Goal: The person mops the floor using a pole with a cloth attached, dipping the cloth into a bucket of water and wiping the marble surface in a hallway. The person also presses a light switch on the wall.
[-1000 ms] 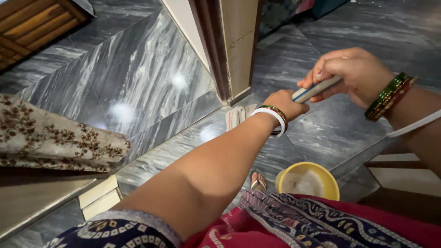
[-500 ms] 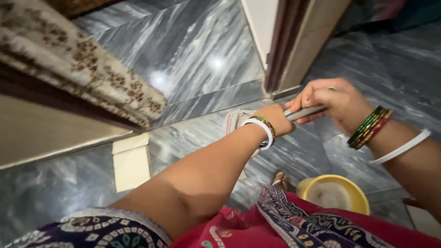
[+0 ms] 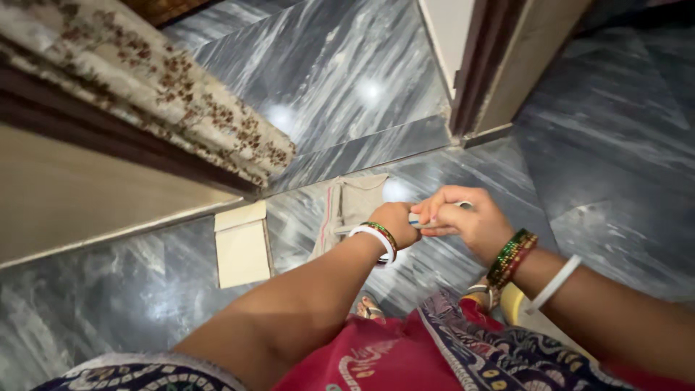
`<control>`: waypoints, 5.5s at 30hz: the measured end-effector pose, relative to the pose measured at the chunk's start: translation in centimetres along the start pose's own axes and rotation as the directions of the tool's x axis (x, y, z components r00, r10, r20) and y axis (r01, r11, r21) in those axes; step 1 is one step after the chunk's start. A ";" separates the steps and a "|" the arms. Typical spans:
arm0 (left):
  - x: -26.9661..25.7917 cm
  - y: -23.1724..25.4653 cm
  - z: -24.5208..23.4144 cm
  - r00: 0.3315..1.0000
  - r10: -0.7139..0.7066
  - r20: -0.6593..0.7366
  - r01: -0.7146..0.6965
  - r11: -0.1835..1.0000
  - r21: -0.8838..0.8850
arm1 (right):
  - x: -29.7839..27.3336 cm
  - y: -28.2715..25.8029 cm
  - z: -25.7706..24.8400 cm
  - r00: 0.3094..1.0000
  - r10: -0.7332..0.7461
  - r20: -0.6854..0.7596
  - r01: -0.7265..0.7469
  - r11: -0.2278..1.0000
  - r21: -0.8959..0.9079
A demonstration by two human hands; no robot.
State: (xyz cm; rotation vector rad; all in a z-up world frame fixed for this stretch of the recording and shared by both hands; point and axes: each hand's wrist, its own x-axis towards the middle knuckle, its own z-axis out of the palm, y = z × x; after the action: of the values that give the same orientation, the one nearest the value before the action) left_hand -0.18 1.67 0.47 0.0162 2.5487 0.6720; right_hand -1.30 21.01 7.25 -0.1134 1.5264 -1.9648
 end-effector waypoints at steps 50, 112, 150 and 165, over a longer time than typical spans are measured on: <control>-3.7 33.7 13.6 0.237 0.636 0.734 -0.926 0.376 -0.026 | -36.1 -1.1 -7.8 0.572 -0.093 -0.815 0.026 0.995 -0.095; -4.3 -5.2 -0.8 0.977 0.207 0.058 -0.200 0.974 -0.111 | -2.7 0.1 7.0 0.994 -0.024 0.103 0.044 0.979 -0.200; -5.0 2.1 0.6 0.988 -0.140 -0.063 0.127 0.977 -0.172 | -1.8 -4.9 1.3 0.918 0.097 0.384 0.070 0.915 -0.398; -19.7 -19.9 -1.5 0.878 -0.477 0.036 0.474 0.859 -0.194 | 4.8 4.9 24.8 0.676 0.210 0.707 0.133 0.908 -0.397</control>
State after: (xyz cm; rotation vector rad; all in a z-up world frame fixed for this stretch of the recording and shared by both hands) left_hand 18.59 -19.16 1.55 -0.6688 2.3430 0.7150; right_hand 7.84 -2.95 9.35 -0.9439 1.3123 -1.2374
